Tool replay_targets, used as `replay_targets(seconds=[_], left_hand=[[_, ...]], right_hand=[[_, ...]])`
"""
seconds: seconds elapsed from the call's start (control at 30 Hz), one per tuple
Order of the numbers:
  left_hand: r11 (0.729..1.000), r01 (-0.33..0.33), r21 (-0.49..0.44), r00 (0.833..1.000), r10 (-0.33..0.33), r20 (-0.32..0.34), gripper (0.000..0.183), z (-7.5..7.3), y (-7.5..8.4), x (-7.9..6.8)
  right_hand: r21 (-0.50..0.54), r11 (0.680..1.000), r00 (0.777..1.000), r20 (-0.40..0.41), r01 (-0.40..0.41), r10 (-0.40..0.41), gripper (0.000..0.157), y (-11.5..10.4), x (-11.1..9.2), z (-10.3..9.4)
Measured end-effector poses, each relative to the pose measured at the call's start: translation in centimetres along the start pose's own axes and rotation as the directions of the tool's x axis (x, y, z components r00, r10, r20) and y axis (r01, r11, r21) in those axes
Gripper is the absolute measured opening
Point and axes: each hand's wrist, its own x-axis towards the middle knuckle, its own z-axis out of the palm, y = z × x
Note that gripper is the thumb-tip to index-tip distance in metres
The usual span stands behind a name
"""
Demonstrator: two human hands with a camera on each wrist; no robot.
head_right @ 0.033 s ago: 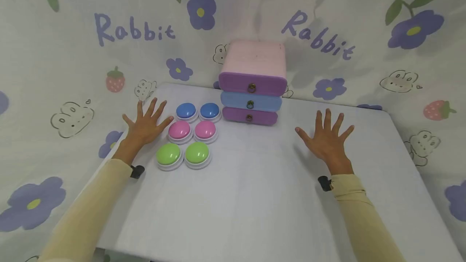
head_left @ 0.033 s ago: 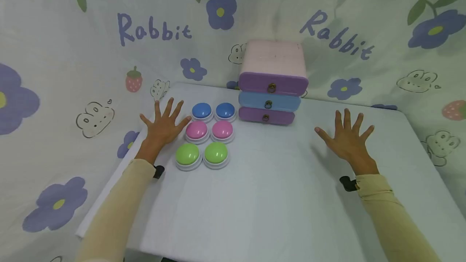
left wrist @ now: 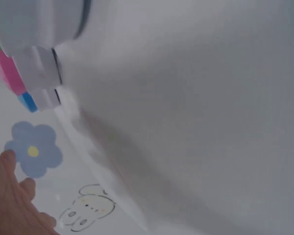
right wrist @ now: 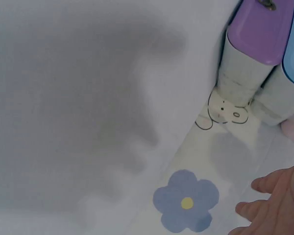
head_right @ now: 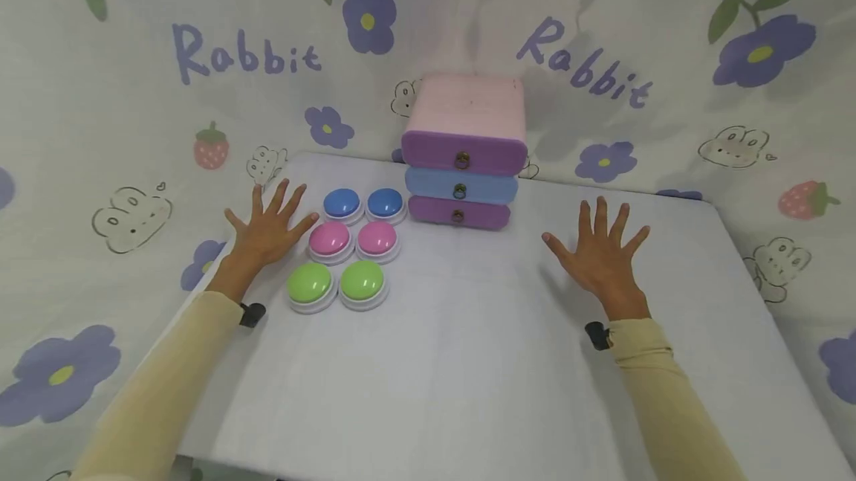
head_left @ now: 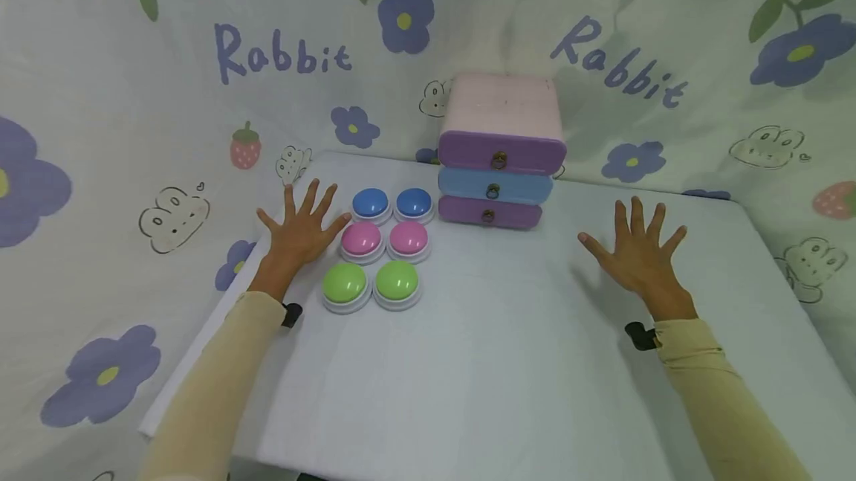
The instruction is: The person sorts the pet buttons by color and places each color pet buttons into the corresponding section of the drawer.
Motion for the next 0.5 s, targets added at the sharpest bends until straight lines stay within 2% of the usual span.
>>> replay_targets(seconds=[0.17,0.27,0.33,0.4,0.5], left_hand=[[0.999,-0.003,-0.042,1.000,0.003,-0.007,0.084,-0.4,0.7,0.0],[0.989,-0.030,-0.146,0.993,0.013,-0.115,0.080,-1.0,1.9,-0.2],[0.966,-0.076,-0.247,0.975,0.020,-0.223,0.072,-1.7,2.9,-0.3],[0.924,-0.151,-0.352,0.944,0.029,-0.328,0.061,-2.5,4.3,-0.6],[0.841,-0.274,-0.467,0.897,0.048,-0.439,0.048,-3.4,6.6,-1.1]], right_hand=[[0.051,0.999,1.000,-0.011,0.013,-0.013,0.101,-0.2,-0.3,0.3],[0.105,0.994,0.999,-0.026,0.026,-0.023,0.097,-0.5,-0.8,0.5],[0.166,0.985,0.997,-0.070,0.046,-0.034,0.092,-1.0,-1.1,0.5],[0.259,0.962,0.985,-0.164,0.086,-0.044,0.079,-1.7,-1.4,0.7],[0.366,0.912,0.940,-0.338,0.187,-0.057,0.060,-3.1,-2.1,1.2]])
